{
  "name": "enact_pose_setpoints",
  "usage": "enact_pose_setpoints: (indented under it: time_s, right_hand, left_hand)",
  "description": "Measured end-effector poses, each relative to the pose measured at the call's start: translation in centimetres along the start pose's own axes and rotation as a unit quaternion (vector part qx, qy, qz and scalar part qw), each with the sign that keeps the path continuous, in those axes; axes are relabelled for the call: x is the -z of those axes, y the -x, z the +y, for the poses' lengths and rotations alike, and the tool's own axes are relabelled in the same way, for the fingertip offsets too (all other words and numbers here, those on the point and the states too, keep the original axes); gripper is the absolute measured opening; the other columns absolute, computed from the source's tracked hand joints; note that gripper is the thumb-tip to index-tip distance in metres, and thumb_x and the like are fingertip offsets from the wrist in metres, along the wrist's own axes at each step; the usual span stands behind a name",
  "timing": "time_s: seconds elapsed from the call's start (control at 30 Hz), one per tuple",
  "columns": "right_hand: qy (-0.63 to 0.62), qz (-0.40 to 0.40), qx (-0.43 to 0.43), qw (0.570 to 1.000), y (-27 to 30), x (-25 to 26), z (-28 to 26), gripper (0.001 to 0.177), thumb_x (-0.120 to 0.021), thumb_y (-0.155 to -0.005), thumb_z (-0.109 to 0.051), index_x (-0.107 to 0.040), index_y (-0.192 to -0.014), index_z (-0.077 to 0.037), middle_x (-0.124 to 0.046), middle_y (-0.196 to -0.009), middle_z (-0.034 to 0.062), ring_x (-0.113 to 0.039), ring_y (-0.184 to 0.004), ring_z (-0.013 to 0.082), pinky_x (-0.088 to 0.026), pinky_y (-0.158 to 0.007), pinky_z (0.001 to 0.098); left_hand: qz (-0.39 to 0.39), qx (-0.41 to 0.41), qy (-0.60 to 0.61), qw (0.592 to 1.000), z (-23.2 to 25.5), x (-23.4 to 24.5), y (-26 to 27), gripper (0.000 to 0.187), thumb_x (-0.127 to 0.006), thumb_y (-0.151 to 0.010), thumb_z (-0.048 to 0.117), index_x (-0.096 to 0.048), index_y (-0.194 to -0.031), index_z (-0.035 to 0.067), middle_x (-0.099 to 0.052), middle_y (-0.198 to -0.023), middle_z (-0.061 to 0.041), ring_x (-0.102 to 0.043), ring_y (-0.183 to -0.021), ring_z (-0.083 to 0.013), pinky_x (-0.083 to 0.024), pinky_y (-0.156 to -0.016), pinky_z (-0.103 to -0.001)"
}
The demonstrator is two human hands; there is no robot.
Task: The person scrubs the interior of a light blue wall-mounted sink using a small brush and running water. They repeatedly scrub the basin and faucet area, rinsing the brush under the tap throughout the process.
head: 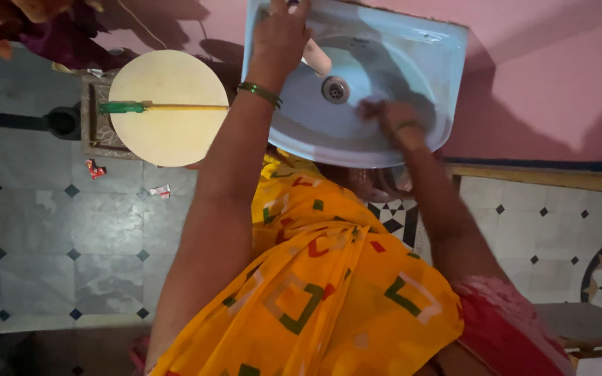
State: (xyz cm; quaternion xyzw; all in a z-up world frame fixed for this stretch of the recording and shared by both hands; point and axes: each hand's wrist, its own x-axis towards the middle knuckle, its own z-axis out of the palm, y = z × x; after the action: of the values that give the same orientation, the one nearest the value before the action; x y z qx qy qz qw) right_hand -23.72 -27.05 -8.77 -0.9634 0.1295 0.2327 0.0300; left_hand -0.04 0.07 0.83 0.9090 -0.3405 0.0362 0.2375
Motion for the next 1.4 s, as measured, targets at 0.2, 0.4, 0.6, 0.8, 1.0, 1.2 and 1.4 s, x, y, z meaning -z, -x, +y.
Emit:
enact_pose_setpoints:
  time_s: [0.2,0.4,0.6,0.8,1.0,1.2,1.4]
  right_hand:
    - [-0.163,-0.068,0.111,0.978,-2.1,-0.8,-12.5,0.041,-0.045,-0.1,-0.028,-0.055,-0.138,-0.019,-0.072,-0.101,0.0247,-0.07,-0.092,0.0449,-0.053,-0.081,0.0559]
    - [0.0,0.06,0.073,0.995,-9.4,-3.3,-9.6,0.028,-0.051,-0.106,-0.027,-0.067,-0.122,-0.011,-0.074,-0.115,0.0192,-0.073,-0.102,0.0381,-0.057,-0.086,0.0514]
    - [-0.051,0.031,-0.051,0.997,-2.6,2.8,-2.2,0.046,-0.052,-0.093,-0.015,-0.064,-0.137,-0.022,-0.071,-0.11,0.0233,-0.068,-0.101,0.044,-0.053,-0.085,0.0547]
    - [-0.052,0.04,-0.069,0.996,2.1,4.8,2.6,0.032,-0.053,-0.103,-0.027,-0.073,-0.122,-0.012,-0.07,-0.115,0.0248,-0.068,-0.108,0.0432,-0.052,-0.093,0.0522]
    - [-0.132,0.003,0.142,0.981,-2.9,-1.6,-7.1,0.025,-0.053,-0.104,-0.025,-0.07,-0.119,-0.013,-0.073,-0.115,0.0219,-0.07,-0.107,0.0412,-0.053,-0.094,0.0531]
    - [-0.165,-0.039,0.057,0.984,-3.0,-1.0,-14.9,0.033,-0.05,-0.1,-0.024,-0.065,-0.13,-0.025,-0.073,-0.116,0.0176,-0.07,-0.104,0.0382,-0.055,-0.09,0.0494]
    - [-0.053,0.048,-0.041,0.997,-1.0,0.6,-1.4,0.038,-0.052,-0.094,-0.019,-0.068,-0.129,-0.016,-0.07,-0.119,0.023,-0.067,-0.108,0.0428,-0.051,-0.095,0.0513]
  left_hand:
    - [-0.021,0.024,-0.009,0.999,0.5,0.8,0.2,0.041,-0.073,-0.095,0.033,-0.055,-0.129,0.018,-0.054,-0.125,-0.025,-0.072,-0.088,-0.0399,-0.059,-0.072,-0.046]
    - [-0.012,0.028,-0.012,0.999,0.7,0.5,0.0,0.039,-0.073,-0.094,0.033,-0.055,-0.125,0.018,-0.054,-0.121,-0.022,-0.072,-0.088,-0.0398,-0.059,-0.071,-0.046]
    - [-0.017,0.023,-0.021,0.999,0.3,0.0,-0.2,0.039,-0.073,-0.094,0.035,-0.054,-0.125,0.019,-0.052,-0.121,-0.021,-0.072,-0.09,-0.0391,-0.06,-0.07,-0.046]
    - [-0.002,0.012,-0.027,1.0,0.1,-0.1,-0.1,0.041,-0.073,-0.094,0.035,-0.054,-0.127,0.02,-0.052,-0.121,-0.021,-0.072,-0.09,-0.039,-0.06,-0.07,-0.044]
    - [-0.021,0.022,-0.017,0.999,0.5,0.5,0.2,0.039,-0.072,-0.096,0.033,-0.054,-0.128,0.017,-0.051,-0.125,-0.022,-0.072,-0.089,-0.0374,-0.06,-0.07,-0.044]
    - [-0.003,0.01,-0.013,1.0,0.6,0.6,0.3,0.04,-0.073,-0.095,0.031,-0.055,-0.128,0.018,-0.053,-0.125,-0.021,-0.072,-0.092,-0.0366,-0.061,-0.07,-0.043]
    - [-0.009,0.02,-0.017,1.0,0.5,0.3,0.1,0.043,-0.073,-0.094,0.033,-0.055,-0.13,0.018,-0.052,-0.124,-0.021,-0.071,-0.092,-0.0379,-0.061,-0.07,-0.044]
